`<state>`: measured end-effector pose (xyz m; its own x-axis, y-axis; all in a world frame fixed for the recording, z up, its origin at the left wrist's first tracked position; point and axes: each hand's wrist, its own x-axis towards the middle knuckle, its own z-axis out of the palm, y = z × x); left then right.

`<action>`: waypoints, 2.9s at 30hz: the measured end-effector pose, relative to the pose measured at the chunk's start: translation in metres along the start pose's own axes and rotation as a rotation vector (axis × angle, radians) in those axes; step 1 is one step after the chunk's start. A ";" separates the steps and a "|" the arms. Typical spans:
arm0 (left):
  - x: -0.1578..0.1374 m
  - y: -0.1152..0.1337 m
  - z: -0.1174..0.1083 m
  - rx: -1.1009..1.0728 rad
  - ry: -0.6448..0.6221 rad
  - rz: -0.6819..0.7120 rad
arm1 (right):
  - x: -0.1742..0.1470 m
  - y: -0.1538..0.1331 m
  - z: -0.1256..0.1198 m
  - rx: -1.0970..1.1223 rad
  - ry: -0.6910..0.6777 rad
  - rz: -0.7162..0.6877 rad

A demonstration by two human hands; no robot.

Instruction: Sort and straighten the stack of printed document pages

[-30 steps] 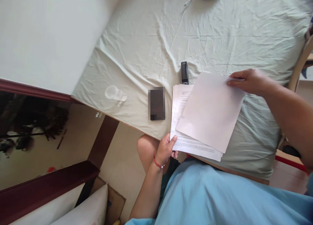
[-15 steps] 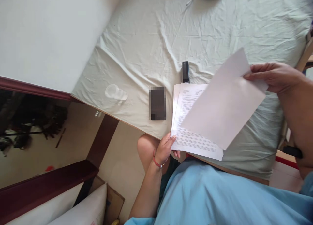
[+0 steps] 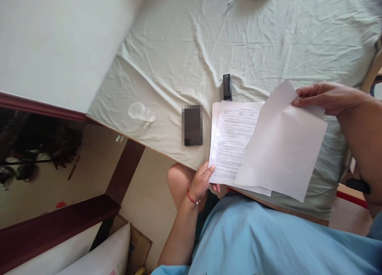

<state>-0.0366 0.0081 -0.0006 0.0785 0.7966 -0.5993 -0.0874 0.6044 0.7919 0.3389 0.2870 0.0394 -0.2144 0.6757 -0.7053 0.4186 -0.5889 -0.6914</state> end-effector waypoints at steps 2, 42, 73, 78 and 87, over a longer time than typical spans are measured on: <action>0.000 0.001 0.000 0.005 -0.001 0.001 | -0.001 0.000 0.000 -0.006 -0.003 0.008; -0.008 -0.001 0.002 0.055 -0.028 0.098 | -0.006 -0.009 0.089 -0.646 0.161 -0.272; -0.038 -0.019 0.027 -0.117 0.158 -0.077 | 0.010 0.005 0.033 -0.702 -0.146 -0.385; -0.044 -0.017 0.030 -0.129 0.108 -0.105 | 0.008 0.003 0.039 -0.719 -0.075 -0.439; -0.049 -0.007 0.022 -0.147 0.009 -0.242 | -0.001 0.001 0.044 -0.758 -0.185 -0.552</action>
<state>-0.0178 -0.0350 0.0255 0.1063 0.6283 -0.7707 -0.2101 0.7717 0.6002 0.3006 0.2656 0.0326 -0.6614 0.6534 -0.3682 0.6631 0.2800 -0.6942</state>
